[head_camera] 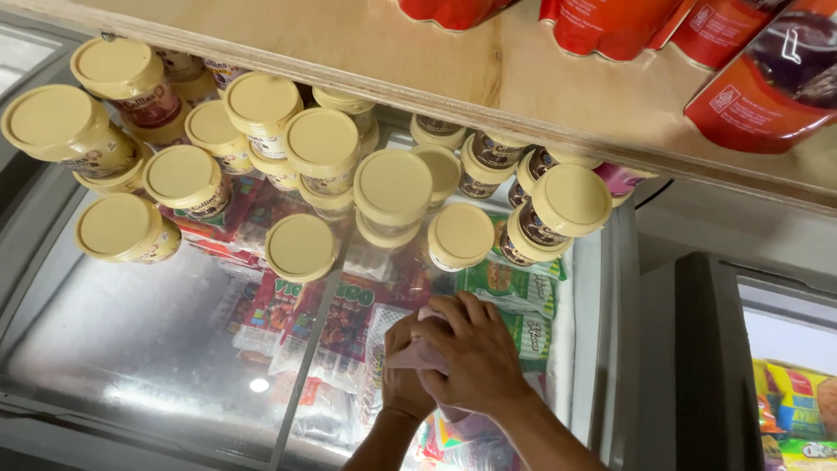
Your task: Wiping down and organizing food containers and jars in a grocery store setting.
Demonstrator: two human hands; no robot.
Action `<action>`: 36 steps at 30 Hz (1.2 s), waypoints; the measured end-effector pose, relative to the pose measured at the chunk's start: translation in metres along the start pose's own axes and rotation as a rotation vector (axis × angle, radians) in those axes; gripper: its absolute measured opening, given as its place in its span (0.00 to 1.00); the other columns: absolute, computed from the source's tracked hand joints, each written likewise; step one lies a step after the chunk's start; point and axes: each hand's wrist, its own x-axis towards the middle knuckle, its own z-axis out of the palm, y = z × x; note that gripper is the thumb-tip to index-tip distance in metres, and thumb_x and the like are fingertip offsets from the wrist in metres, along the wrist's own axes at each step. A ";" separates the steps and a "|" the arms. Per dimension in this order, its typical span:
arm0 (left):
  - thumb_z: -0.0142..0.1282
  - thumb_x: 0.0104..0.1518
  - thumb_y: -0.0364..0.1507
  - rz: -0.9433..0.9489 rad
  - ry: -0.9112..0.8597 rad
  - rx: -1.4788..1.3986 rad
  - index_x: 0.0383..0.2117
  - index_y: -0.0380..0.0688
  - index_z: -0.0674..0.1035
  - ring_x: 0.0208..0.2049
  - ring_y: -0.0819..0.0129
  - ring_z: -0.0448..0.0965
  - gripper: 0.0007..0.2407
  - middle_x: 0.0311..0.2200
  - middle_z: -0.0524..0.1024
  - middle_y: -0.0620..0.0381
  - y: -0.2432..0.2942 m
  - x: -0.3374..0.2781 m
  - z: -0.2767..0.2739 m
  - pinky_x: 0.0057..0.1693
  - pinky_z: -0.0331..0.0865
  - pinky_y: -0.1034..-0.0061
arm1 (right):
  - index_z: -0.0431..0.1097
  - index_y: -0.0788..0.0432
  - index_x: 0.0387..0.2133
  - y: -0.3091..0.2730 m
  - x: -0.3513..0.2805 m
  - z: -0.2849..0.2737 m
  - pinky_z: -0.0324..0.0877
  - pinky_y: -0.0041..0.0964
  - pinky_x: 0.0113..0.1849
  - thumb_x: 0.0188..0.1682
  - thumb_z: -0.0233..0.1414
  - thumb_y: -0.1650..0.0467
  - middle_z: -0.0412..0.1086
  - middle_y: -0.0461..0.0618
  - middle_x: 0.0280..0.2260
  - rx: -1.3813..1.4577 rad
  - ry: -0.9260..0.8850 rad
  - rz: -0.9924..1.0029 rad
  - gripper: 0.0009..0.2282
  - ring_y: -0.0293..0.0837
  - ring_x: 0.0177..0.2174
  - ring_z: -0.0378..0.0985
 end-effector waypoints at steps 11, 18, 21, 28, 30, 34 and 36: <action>0.53 0.54 0.39 -0.274 -0.328 -0.017 0.40 0.45 0.79 0.47 0.55 0.77 0.14 0.42 0.80 0.51 0.018 0.032 -0.031 0.57 0.70 0.67 | 0.74 0.62 0.49 -0.017 -0.022 0.029 0.56 0.53 0.62 0.47 0.55 0.66 0.71 0.55 0.56 -0.105 0.438 0.011 0.18 0.54 0.59 0.68; 0.63 0.42 0.33 -0.226 -0.209 -0.306 0.44 0.43 0.79 0.46 0.53 0.83 0.20 0.41 0.82 0.48 0.001 0.036 -0.030 0.53 0.76 0.69 | 0.74 0.64 0.50 -0.028 -0.055 0.045 0.69 0.46 0.53 0.51 0.52 0.71 0.77 0.52 0.46 0.404 0.553 0.270 0.15 0.48 0.47 0.79; 0.67 0.39 0.31 -0.201 -0.172 -0.401 0.45 0.42 0.79 0.45 0.52 0.85 0.23 0.41 0.83 0.47 0.016 0.043 -0.048 0.52 0.78 0.69 | 0.74 0.68 0.49 -0.021 -0.061 0.042 0.74 0.46 0.45 0.59 0.47 0.68 0.79 0.57 0.40 1.102 0.861 0.658 0.15 0.49 0.39 0.81; 0.68 0.40 0.25 -0.331 -0.435 -0.808 0.56 0.44 0.71 0.49 0.68 0.81 0.31 0.47 0.81 0.59 0.063 0.051 -0.078 0.55 0.74 0.72 | 0.68 0.61 0.54 -0.013 -0.027 -0.001 0.65 0.38 0.53 0.58 0.34 0.62 0.72 0.56 0.52 1.544 0.825 1.001 0.21 0.47 0.51 0.73; 0.68 0.38 0.24 -0.378 -0.462 -0.885 0.55 0.44 0.71 0.48 0.71 0.80 0.31 0.45 0.80 0.61 0.069 0.054 -0.088 0.54 0.75 0.74 | 0.65 0.60 0.55 -0.007 -0.023 -0.014 0.65 0.39 0.54 0.58 0.32 0.62 0.72 0.57 0.53 1.665 0.806 0.909 0.21 0.48 0.52 0.73; 0.66 0.41 0.20 -0.462 -0.619 -1.257 0.55 0.38 0.73 0.46 0.72 0.79 0.28 0.44 0.79 0.59 0.077 0.063 -0.106 0.53 0.76 0.72 | 0.66 0.65 0.55 0.021 -0.028 0.013 0.64 0.39 0.56 0.58 0.33 0.67 0.70 0.56 0.55 1.579 0.799 0.802 0.20 0.47 0.54 0.72; 0.65 0.43 0.20 -0.377 -0.657 -1.271 0.55 0.35 0.74 0.46 0.71 0.79 0.27 0.44 0.79 0.57 0.088 0.072 -0.111 0.52 0.75 0.72 | 0.66 0.66 0.55 0.036 -0.047 0.037 0.63 0.39 0.57 0.58 0.35 0.69 0.69 0.55 0.57 1.477 0.837 0.819 0.18 0.46 0.56 0.71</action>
